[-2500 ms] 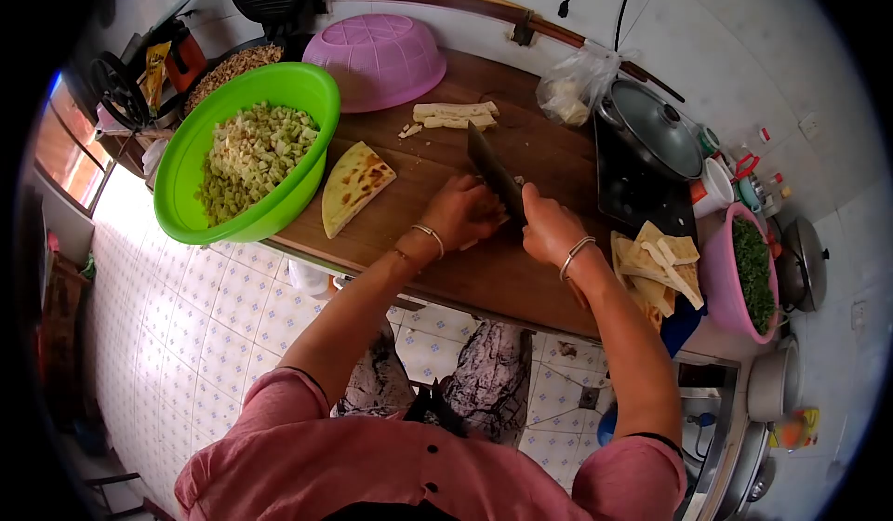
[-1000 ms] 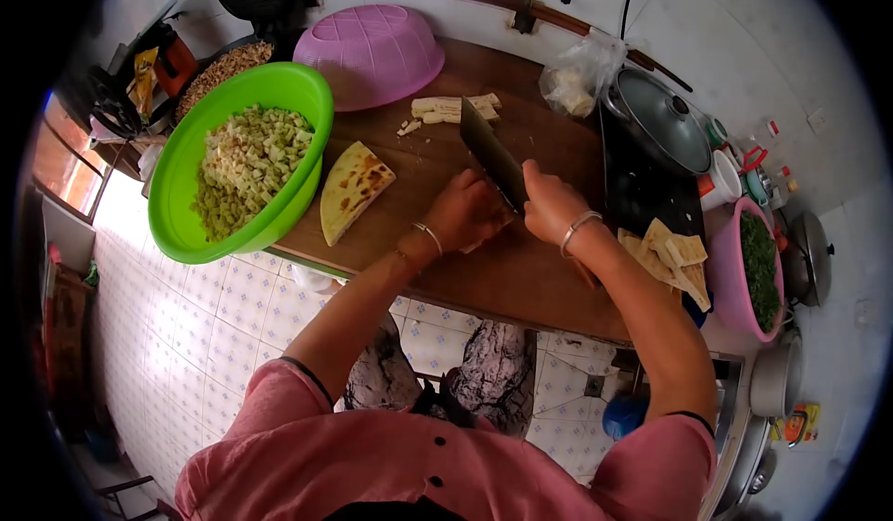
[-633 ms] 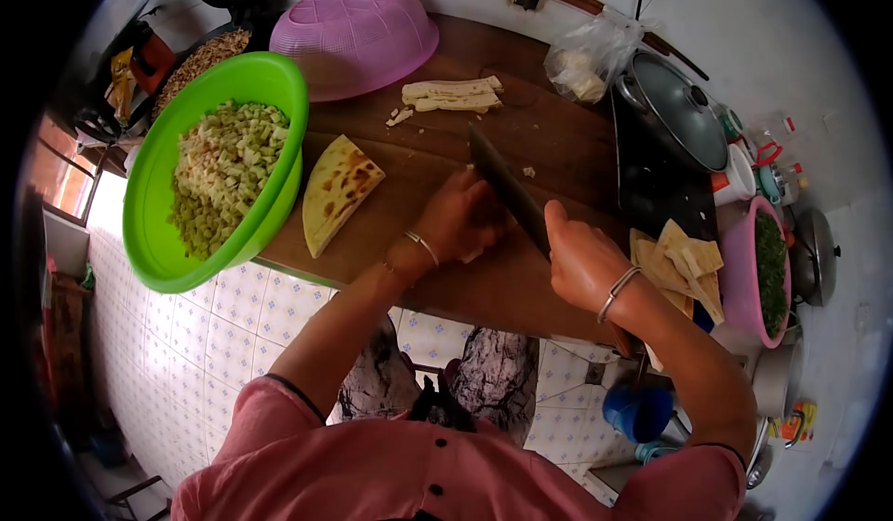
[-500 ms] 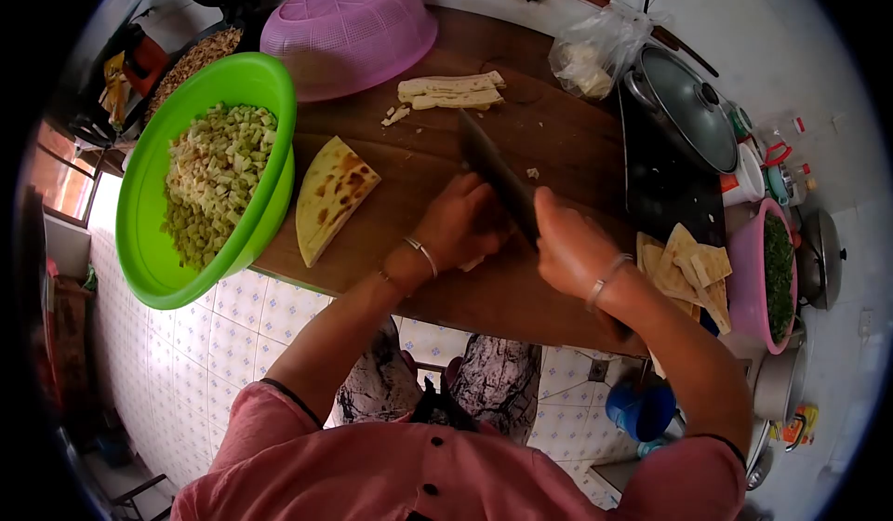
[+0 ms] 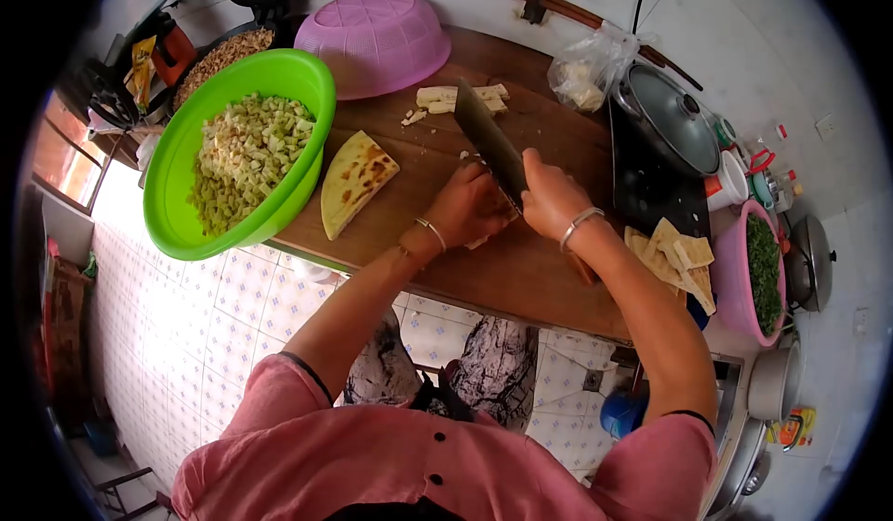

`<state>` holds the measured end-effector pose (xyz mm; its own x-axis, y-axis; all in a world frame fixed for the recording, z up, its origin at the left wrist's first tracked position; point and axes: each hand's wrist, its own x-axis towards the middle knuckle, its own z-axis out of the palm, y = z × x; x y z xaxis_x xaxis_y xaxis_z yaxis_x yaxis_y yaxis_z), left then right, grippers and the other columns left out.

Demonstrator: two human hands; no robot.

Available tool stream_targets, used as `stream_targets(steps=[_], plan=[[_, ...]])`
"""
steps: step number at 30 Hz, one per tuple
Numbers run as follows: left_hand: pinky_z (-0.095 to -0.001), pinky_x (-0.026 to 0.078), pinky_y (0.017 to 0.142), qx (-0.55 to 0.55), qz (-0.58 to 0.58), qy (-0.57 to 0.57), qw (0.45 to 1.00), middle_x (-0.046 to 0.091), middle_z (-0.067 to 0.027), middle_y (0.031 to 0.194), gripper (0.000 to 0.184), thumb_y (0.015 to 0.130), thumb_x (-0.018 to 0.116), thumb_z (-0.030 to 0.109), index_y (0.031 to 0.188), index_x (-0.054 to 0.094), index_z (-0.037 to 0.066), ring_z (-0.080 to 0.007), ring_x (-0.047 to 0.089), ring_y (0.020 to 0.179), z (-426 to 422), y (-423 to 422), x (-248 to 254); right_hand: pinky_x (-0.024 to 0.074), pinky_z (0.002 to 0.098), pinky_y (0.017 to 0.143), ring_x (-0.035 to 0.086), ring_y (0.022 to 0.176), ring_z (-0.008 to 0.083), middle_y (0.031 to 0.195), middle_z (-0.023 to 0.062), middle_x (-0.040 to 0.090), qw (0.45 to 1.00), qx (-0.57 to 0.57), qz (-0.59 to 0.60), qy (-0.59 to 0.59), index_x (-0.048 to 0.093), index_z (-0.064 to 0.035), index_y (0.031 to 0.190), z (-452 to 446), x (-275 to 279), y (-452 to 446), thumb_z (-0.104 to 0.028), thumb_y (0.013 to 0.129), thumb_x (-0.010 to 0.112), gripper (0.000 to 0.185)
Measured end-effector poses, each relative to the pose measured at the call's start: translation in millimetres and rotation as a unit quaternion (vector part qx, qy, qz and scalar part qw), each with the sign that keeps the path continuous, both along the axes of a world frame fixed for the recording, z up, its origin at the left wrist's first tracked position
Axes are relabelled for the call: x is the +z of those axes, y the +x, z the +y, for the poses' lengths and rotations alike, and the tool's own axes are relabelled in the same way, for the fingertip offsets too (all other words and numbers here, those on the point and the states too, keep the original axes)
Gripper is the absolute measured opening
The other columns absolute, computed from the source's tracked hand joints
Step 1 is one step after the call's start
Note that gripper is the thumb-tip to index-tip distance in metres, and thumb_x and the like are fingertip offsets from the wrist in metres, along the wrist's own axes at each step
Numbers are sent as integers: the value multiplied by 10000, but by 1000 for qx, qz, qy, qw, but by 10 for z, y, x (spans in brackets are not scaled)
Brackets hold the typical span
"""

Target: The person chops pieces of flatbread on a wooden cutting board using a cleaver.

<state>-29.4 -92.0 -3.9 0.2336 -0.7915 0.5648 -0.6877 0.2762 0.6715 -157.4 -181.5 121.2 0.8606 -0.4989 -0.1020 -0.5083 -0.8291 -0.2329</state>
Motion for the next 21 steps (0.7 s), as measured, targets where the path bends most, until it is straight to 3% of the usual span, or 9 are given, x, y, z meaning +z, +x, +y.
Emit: stream_targets(steps=[2,12,15,19,21], plan=[[-424,449,799,0,16,12,1000,515,-151,995,311,634,719,174,860,548,44,-361,496,946,21,0,41,441,516,709,542,845,495,833,312,574,1000,-1,24,11,326,16,1109,118,122,-123,-67,800,569,402],[-413,447,811,1,41,-30,999,514,-152,1008,340,607,731,153,872,556,30,-355,486,956,8,23,60,446,511,703,551,805,488,799,312,569,991,-19,117,55,298,83,1125,188,151,-395,-54,800,552,435],[-420,445,784,-13,52,23,998,516,-153,975,314,618,724,140,861,553,41,-355,491,918,-51,-9,-44,448,509,721,551,832,485,842,305,575,996,-2,42,72,309,66,1140,140,25,-154,-61,797,558,443],[-425,440,736,-3,38,-38,999,518,-145,904,287,624,721,145,819,534,48,-354,502,855,-18,-35,38,449,508,744,550,875,477,882,296,580,996,31,-61,49,325,46,1148,26,-142,130,-65,793,567,444],[-426,439,722,-2,32,-56,998,518,-140,886,285,625,722,151,806,527,49,-353,505,840,13,-11,64,446,510,758,545,905,477,889,299,582,994,-7,34,101,335,31,1152,-9,-32,347,-69,792,574,444]])
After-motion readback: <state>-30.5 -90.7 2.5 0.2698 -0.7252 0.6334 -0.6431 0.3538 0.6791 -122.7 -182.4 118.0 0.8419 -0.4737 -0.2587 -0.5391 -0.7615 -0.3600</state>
